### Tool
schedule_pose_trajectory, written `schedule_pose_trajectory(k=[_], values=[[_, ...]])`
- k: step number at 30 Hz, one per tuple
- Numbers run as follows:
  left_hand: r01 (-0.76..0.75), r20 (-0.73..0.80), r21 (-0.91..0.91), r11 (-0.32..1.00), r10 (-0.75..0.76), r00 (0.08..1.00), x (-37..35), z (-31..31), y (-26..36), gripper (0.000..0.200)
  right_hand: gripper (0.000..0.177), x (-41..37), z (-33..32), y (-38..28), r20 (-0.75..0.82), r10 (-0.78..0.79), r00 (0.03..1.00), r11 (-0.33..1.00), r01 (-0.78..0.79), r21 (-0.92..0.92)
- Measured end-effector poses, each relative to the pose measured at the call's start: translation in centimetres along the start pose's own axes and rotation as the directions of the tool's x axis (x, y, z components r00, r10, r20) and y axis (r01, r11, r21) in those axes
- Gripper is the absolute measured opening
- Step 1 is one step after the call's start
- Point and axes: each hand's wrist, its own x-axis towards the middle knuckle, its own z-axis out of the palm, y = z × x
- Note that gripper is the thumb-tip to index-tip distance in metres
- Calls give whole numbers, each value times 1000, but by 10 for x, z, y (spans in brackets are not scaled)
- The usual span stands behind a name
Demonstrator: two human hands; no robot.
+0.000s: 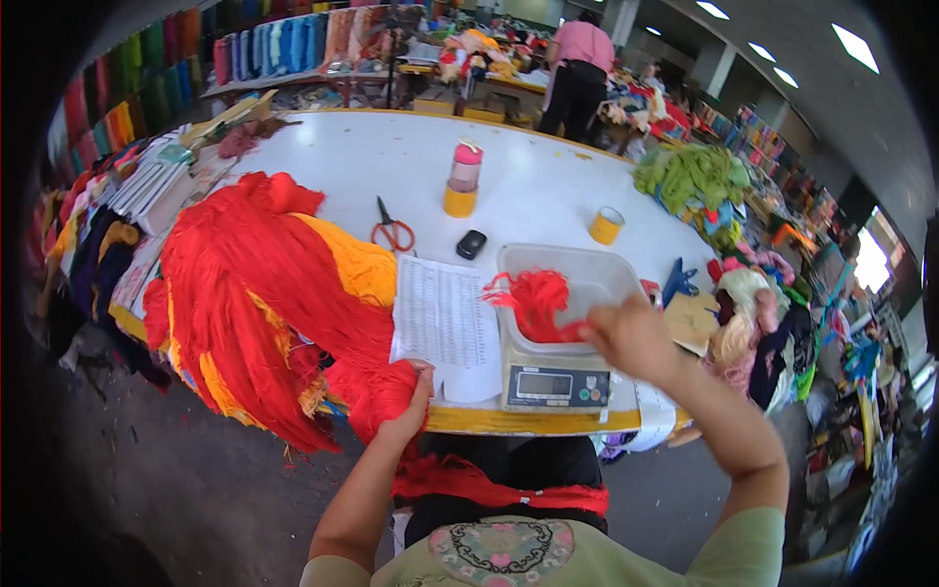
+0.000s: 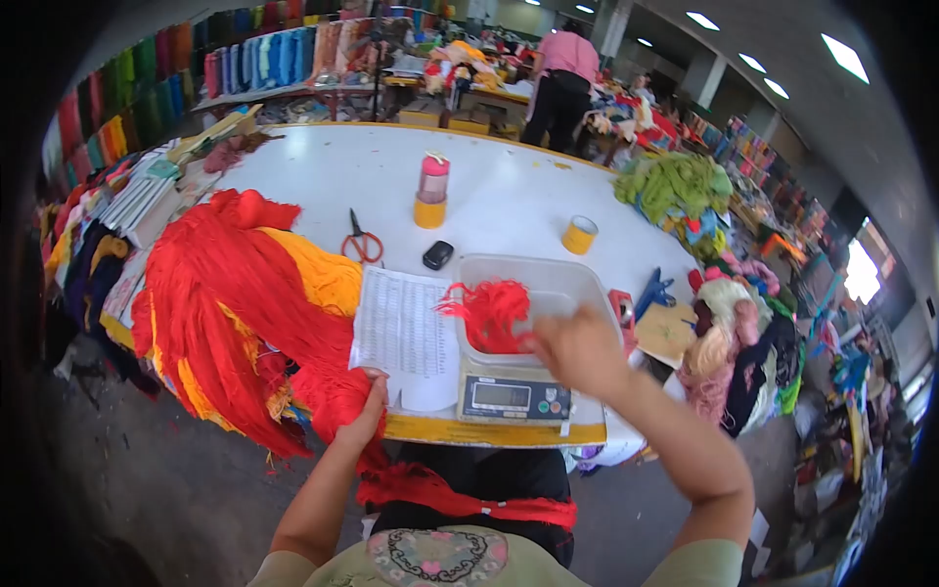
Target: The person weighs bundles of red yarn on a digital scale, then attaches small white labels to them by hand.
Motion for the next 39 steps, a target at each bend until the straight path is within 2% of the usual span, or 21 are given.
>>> schedule_pose_trajectory(k=[1,3,5,8,11,12,16,19,22,31,39], values=[[-3,-2,12,1000,3,1000,0,0,-3,14,19,-15,15,-7,-45,-57,997,997,55,-48],[-3,4,7,1000,3,1000,0,-1,-5,15,21,-37,26,-26,-132,-30,991,1000,30,5],[11,6,-15,1000,-11,1000,-1,-2,-5,16,32,-57,31,-43,-154,2,988,998,8,68],[26,3,6,1000,-26,1000,-1,0,1,17,49,-80,32,-70,-203,167,965,969,-123,213],[19,10,35,999,-19,1000,0,1,7,17,56,-104,39,-69,-234,245,941,925,-154,348],[16,12,25,1000,-16,1000,1,1,6,17,48,-107,37,-67,-283,248,927,919,-132,373],[4,8,-15,1000,-3,1000,1,0,-2,17,37,-122,29,-64,-369,288,884,884,-98,456],[36,2,-14,999,-36,999,1,2,0,16,35,-128,22,-68,-375,321,870,857,-99,505],[56,6,17,998,-56,998,0,2,1,16,35,-133,18,-66,-400,271,876,897,-80,434],[62,15,25,998,-63,998,-1,5,7,16,33,-139,12,-59,-408,290,866,904,-108,413],[59,27,18,998,-60,998,-3,5,11,17,32,-134,15,-60,-429,245,869,923,-74,378]])
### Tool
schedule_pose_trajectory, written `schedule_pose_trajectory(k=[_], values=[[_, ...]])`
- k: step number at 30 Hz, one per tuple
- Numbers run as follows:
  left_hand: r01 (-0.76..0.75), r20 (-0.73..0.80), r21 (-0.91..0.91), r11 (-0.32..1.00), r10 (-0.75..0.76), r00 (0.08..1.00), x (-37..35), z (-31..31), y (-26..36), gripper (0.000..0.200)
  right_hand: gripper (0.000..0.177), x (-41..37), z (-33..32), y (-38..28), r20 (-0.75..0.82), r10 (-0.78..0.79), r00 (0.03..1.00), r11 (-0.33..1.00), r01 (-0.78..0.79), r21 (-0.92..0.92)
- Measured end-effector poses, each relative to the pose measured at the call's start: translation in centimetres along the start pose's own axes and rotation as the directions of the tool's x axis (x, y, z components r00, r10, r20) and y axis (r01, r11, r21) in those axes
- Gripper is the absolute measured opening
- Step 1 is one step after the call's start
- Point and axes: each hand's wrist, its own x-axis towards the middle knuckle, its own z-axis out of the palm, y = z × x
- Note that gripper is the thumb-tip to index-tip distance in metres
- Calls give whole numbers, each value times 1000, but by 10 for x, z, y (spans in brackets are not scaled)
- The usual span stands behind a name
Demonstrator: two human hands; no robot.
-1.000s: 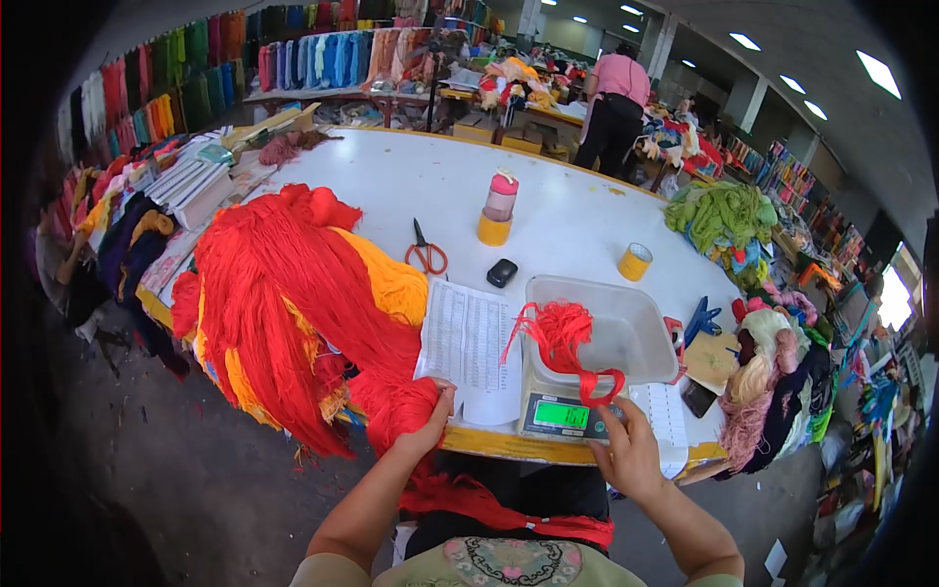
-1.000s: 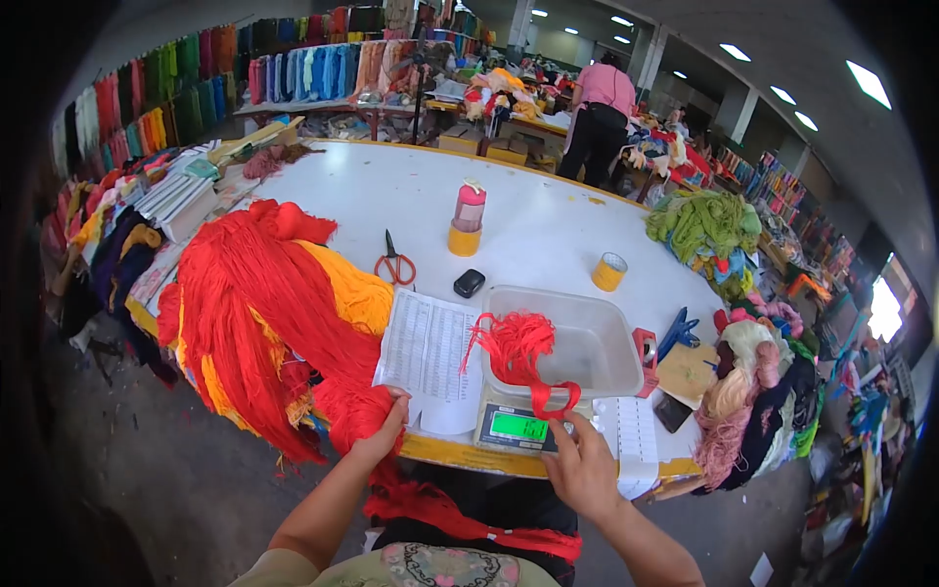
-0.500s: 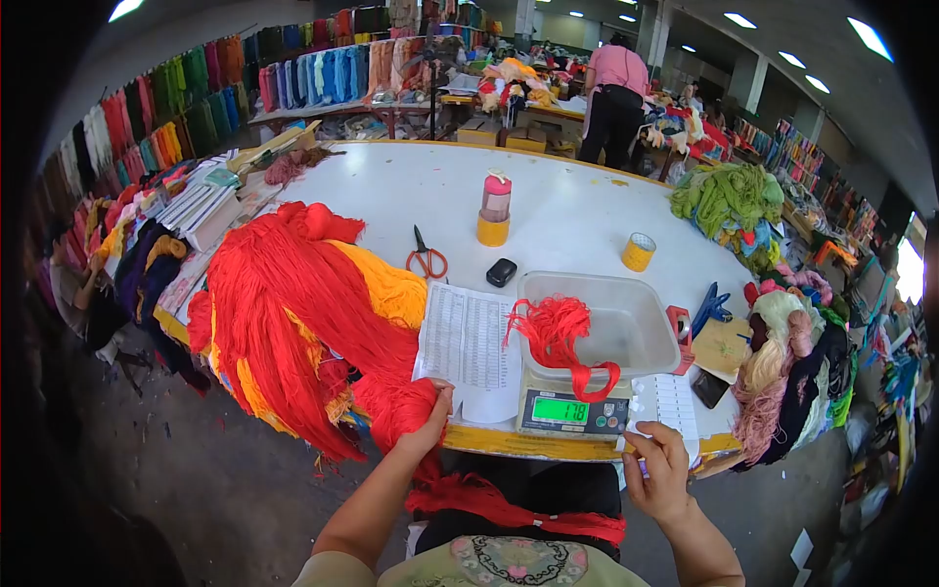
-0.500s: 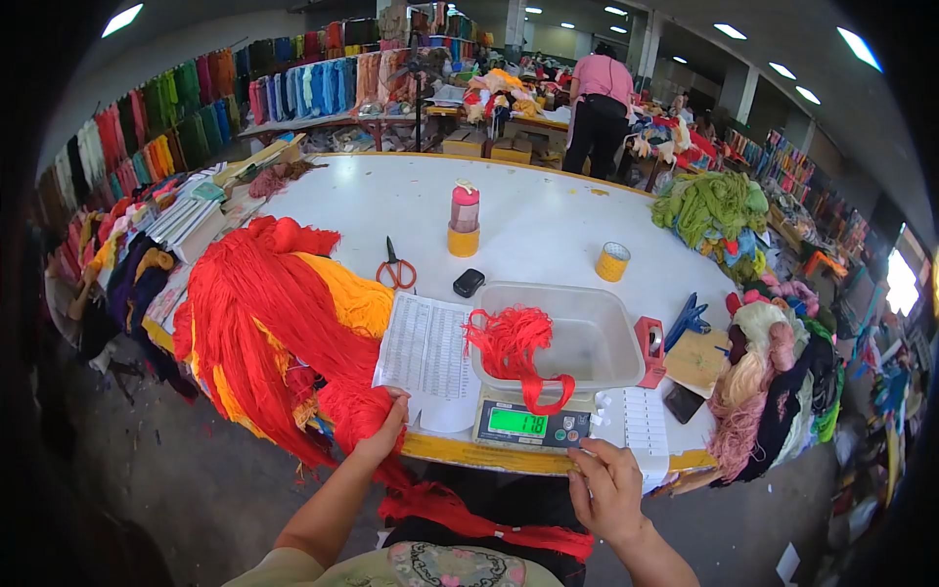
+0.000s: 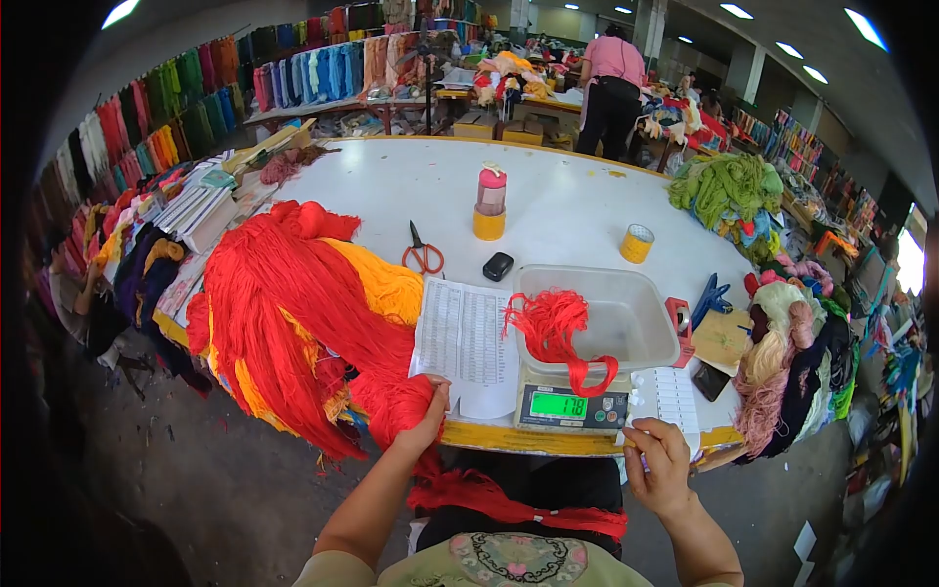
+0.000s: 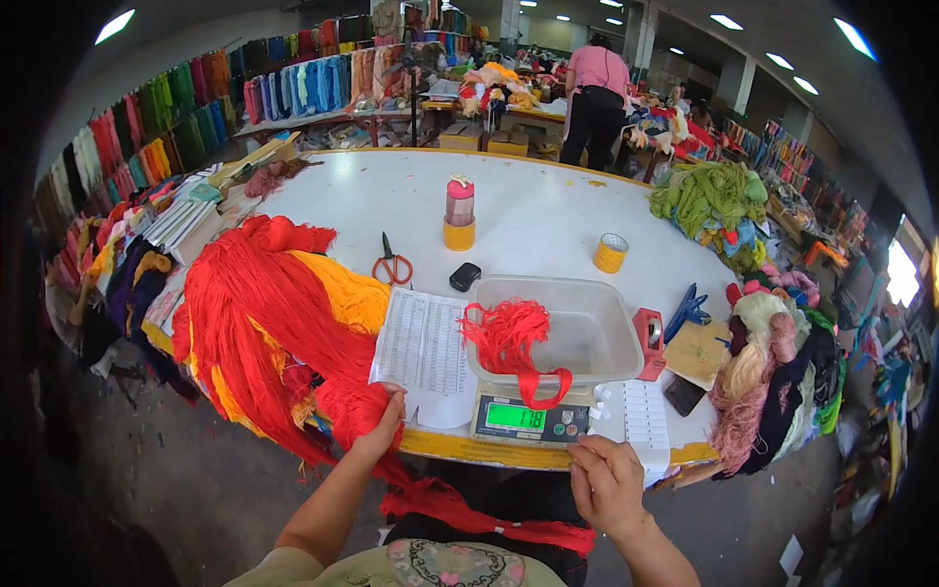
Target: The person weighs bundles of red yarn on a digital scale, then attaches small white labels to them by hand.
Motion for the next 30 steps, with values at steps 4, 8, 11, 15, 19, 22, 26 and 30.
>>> schedule_pose_trajectory(k=[4,8,11,15,19,22,26,30], values=[[-57,2,78,995,57,998,-2,-1,5,15,33,-1,3,4,-13,-36,999,999,36,2],[-72,-62,110,991,79,995,0,2,0,14,44,4,3,2,89,111,990,993,-108,-42],[-8,-40,51,999,10,999,-2,3,8,13,48,13,12,3,100,195,976,981,-195,-16],[8,-35,44,999,-6,999,-2,4,13,13,49,30,26,6,111,120,987,986,-106,-125],[22,-34,48,999,-20,999,-1,4,11,13,32,43,57,18,190,75,979,930,0,-369],[-37,-19,80,996,39,999,-1,1,3,12,18,44,67,22,232,74,970,918,24,-397],[-68,-20,109,992,70,997,-2,0,-2,11,9,41,46,31,127,195,972,980,-188,-67],[30,-102,-218,976,-53,993,-18,-4,11,13,15,1,-49,75,-197,670,716,537,-284,794]])
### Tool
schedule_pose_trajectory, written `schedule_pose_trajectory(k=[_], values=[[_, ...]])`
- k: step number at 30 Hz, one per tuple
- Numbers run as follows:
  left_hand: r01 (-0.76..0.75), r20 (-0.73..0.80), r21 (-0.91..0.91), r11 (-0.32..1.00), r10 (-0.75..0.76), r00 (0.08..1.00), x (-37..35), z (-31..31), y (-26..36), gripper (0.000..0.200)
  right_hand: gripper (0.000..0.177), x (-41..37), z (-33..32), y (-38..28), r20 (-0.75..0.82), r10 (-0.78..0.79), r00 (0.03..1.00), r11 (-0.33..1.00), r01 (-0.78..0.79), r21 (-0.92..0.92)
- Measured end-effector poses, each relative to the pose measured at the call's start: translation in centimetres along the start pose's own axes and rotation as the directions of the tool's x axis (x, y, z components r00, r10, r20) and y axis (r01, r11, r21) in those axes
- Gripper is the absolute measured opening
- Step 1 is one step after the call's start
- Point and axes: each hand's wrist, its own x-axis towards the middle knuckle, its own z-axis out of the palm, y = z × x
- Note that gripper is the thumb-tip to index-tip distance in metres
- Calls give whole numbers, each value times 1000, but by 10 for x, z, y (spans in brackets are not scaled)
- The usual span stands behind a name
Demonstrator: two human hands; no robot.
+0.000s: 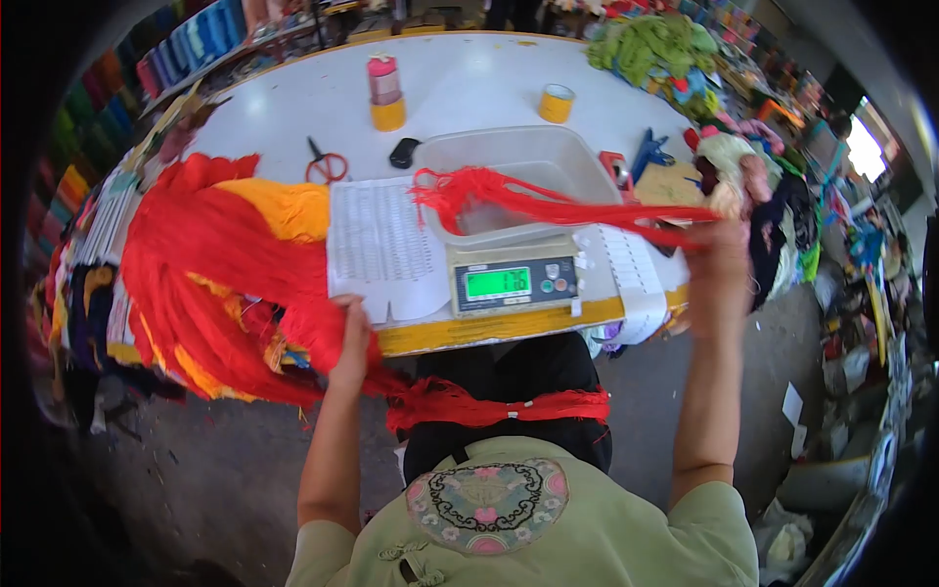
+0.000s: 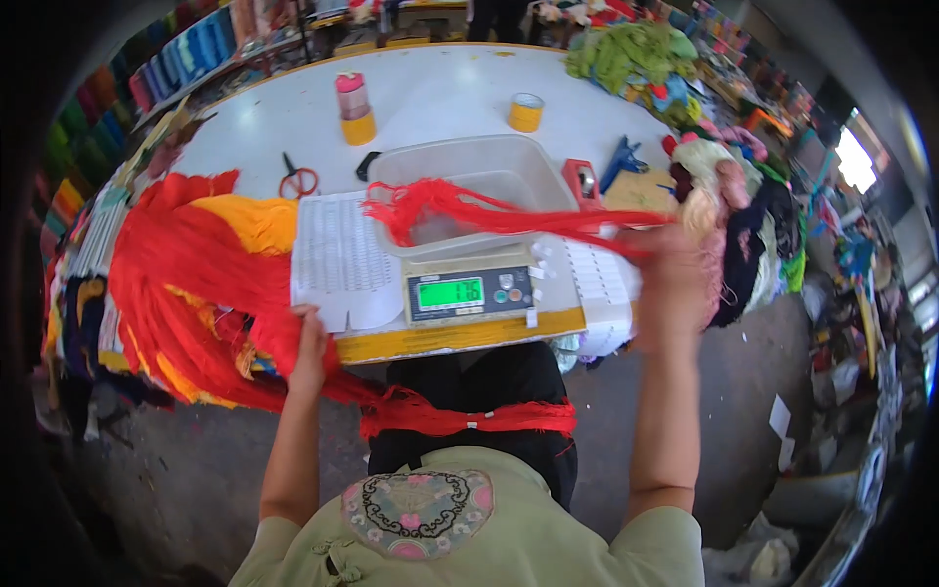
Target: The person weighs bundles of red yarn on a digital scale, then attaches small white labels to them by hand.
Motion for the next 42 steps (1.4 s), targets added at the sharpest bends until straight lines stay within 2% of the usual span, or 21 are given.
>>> schedule_pose_trajectory(k=[2,4,5,8,10,11,12,14,15,17,21,22,23,24,26,27,29,32,34,36,42], values=[[35,9,-42,998,-35,999,-9,-20,9,22,18,-5,-95,-45,-397,-235,887,971,236,-49],[68,211,-202,977,-25,977,-24,-32,30,37,18,-32,-121,-105,-551,-675,490,714,246,-656],[101,351,-385,918,44,936,-34,-14,54,47,17,-51,-141,-121,-540,-722,432,679,294,-672],[417,671,-628,657,185,718,-59,56,94,75,16,-87,-100,-139,-378,-552,743,502,-65,-862],[644,822,-543,539,184,539,-70,88,86,88,16,-106,-49,-126,-200,57,978,537,-199,-820],[727,882,-456,513,151,446,-75,102,77,90,13,-104,-30,-115,194,177,965,427,102,-899],[702,904,-290,651,-55,425,-84,121,74,88,11,-102,-11,-104,554,267,788,430,417,-800],[331,956,88,939,-173,237,-91,166,73,78,15,-112,20,-76,674,488,555,535,420,-733],[26,974,165,986,-167,153,-92,183,67,72,17,-119,29,-62,691,520,502,563,407,-719],[-285,993,99,953,-76,92,-97,195,39,65,22,-119,30,-51,657,591,469,551,361,-753],[-88,869,469,879,-441,223,-110,190,47,54,30,-99,3,-30,611,647,456,656,76,-751],[-42,803,570,821,-545,242,-108,189,59,51,31,-95,-11,-15,639,648,415,738,-134,-661],[-341,901,395,853,-286,327,-107,185,51,47,26,-88,-21,-4,618,675,402,736,-307,-604],[-243,877,405,882,-299,376,-107,180,49,47,19,-80,-32,7,524,732,435,681,-503,-532],[-34,818,403,915,-343,462,-110,178,61,45,8,-59,-67,44,374,393,840,708,-16,-706],[-63,793,435,898,-349,499,-111,177,66,45,12,-46,-88,69,327,259,909,493,167,-854],[-196,833,421,886,-292,470,-116,170,61,45,23,-33,-122,109,422,71,904,413,358,-837],[-269,822,458,847,-288,491,-112,163,55,47,29,-25,-138,139,463,132,877,335,400,-853],[6,792,417,909,-367,487,-116,161,51,46,24,-19,-131,132,441,132,888,370,369,-853],[99,782,392,915,-388,488,-117,156,39,48,21,-19,-125,126,416,114,902,364,351,-863],[52,756,404,913,-366,543,-116,153,43,48,19,-40,-116,122,295,-91,951,373,307,-876]])
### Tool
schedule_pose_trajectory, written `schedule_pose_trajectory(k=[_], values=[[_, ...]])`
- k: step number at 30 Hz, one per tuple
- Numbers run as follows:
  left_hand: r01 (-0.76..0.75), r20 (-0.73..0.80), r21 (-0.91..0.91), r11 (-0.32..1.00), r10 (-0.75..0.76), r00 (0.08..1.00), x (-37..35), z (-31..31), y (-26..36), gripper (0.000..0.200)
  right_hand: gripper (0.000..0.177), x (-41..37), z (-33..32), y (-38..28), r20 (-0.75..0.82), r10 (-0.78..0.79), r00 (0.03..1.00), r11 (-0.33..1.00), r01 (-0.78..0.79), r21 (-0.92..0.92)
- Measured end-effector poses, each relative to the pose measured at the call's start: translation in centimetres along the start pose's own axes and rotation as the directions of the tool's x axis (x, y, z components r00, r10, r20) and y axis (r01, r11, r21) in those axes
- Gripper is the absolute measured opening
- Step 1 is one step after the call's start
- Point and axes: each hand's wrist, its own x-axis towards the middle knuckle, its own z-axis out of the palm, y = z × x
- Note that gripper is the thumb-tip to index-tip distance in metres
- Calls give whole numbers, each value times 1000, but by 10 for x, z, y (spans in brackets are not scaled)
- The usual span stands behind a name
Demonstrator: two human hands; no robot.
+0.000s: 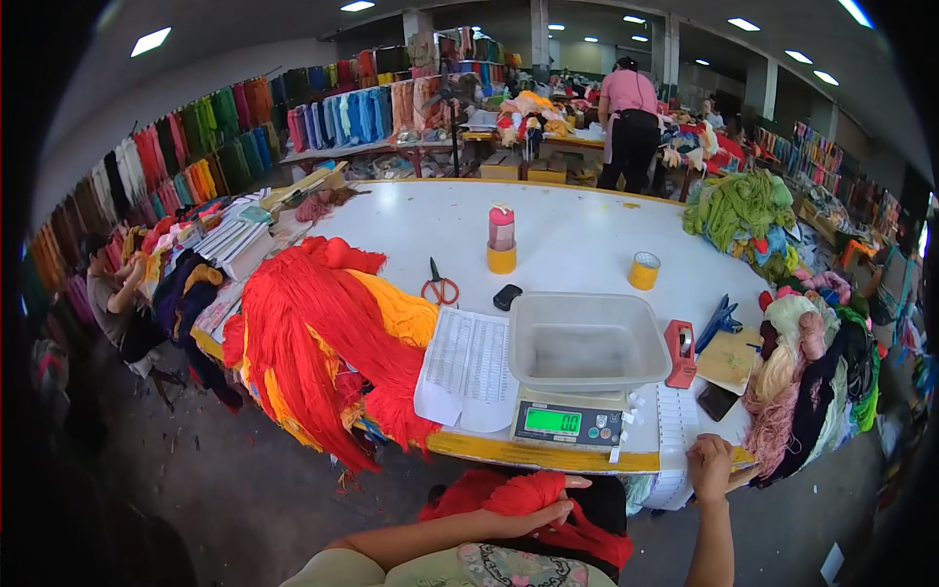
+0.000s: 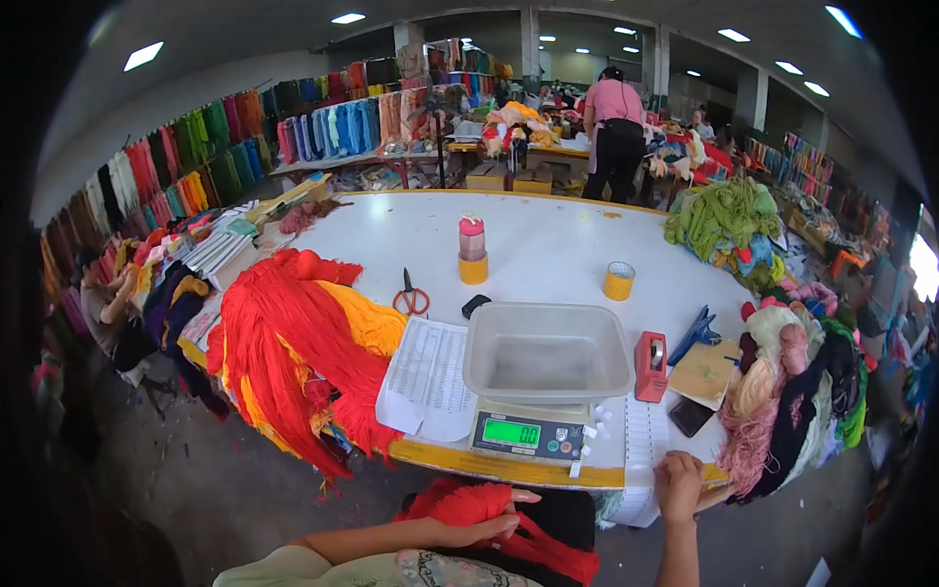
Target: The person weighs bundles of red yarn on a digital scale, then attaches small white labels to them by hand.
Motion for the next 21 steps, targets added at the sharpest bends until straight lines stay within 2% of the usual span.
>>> schedule_pose_trajectory(k=[2,4,5,6,7,8,9,11,15,17,18,19,21], values=[[4,-19,26,1000,-4,1000,-1,0,3,49,20,1,-12,-31,-145,-59,988,990,40,-134],[17,-44,65,998,-15,999,0,0,1,50,20,-5,-18,-66,-72,224,972,962,-209,178],[-2,-41,73,997,5,999,4,1,0,51,18,-15,-7,-74,25,313,950,817,-282,502],[-18,-37,79,997,21,999,7,3,-2,52,16,-16,-17,-105,312,410,857,414,-479,774],[-34,-33,88,996,37,999,10,4,-4,53,14,-18,-31,-142,593,339,730,-97,-600,794],[-63,-29,106,992,66,997,12,5,-3,54,17,-25,-33,-164,656,276,703,-281,-593,754],[-87,-25,121,989,91,996,13,6,-3,54,15,-27,-34,-184,661,193,725,-293,-601,744],[-142,-15,156,978,146,989,15,6,-2,55,12,-28,-34,-214,671,165,723,-276,-619,735],[19,-26,91,996,-17,1000,10,1,-1,55,7,-37,-9,-211,676,69,734,-197,-654,730],[63,-49,59,996,-60,997,6,-3,2,55,8,-34,-10,-215,657,-2,754,-77,-655,752],[10,-42,129,992,-4,999,5,-6,0,56,9,-32,-11,-216,648,-39,760,-16,-649,761],[-43,-32,199,979,50,998,5,-9,-1,57,15,-28,-10,-215,608,-141,782,94,-601,794],[-72,-36,399,914,94,995,4,-10,3,53,19,-23,-15,-216,667,-157,728,117,-657,745]])
